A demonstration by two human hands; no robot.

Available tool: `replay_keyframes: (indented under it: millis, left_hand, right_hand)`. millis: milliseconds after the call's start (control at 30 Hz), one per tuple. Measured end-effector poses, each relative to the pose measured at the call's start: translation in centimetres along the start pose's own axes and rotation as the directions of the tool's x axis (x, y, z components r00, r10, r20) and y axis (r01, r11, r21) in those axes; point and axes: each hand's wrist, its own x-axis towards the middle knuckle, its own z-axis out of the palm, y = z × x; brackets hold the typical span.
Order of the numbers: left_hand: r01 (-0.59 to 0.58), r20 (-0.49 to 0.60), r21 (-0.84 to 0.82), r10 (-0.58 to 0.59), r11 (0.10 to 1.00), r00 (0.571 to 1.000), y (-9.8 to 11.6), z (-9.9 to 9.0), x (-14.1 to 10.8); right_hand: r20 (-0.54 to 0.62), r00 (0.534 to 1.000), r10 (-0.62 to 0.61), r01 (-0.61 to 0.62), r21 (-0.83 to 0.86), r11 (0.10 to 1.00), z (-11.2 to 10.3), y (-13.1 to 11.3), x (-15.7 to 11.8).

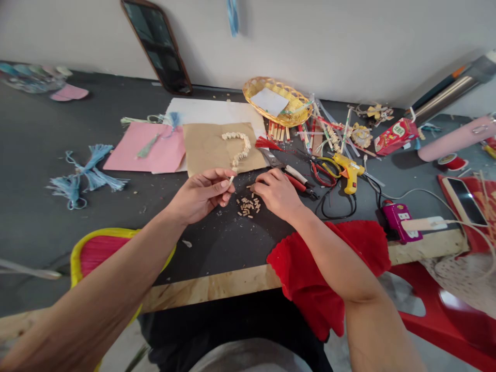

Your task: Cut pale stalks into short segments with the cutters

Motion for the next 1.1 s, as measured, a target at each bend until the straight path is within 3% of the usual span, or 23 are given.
replay_keyframes:
  millis: [167,300,400,567,767,1100]
  left_hand:
    - [0.044,-0.012,0.026,-0.044,0.999,0.999,0.1,0.1,0.0]
    - [0.089,-0.031,0.060,-0.088,0.994,0.996,0.2,0.4,0.0]
    - [0.117,-0.019,0.104,-0.116,0.988,0.993,0.2,0.7,-0.1]
    - [0.140,0.032,0.177,-0.148,0.974,0.988,-0.1,1.3,-0.4]
    - [0.125,0.055,0.233,-0.141,0.965,0.988,-0.3,1.4,-0.5]
    - [0.096,0.125,0.322,-0.142,0.942,0.982,0.0,1.3,-0.6]
  right_hand:
    - [-0.057,0.998,0.016,-0.014,0.036,0.999,0.1,0.0,0.1]
    - [-0.247,0.966,0.076,-0.020,0.220,0.975,-0.4,-0.6,-0.1]
    - [-0.317,0.943,0.098,0.013,0.329,0.944,-0.8,-1.5,-0.3]
    - [-0.330,0.941,0.076,0.058,0.378,0.924,-0.9,-2.6,-0.4]
    - [-0.233,0.953,0.195,-0.066,0.468,0.881,-0.9,-2.8,-0.6]
    - [-0.295,0.955,0.031,0.100,0.419,0.902,-0.9,-2.5,-0.6]
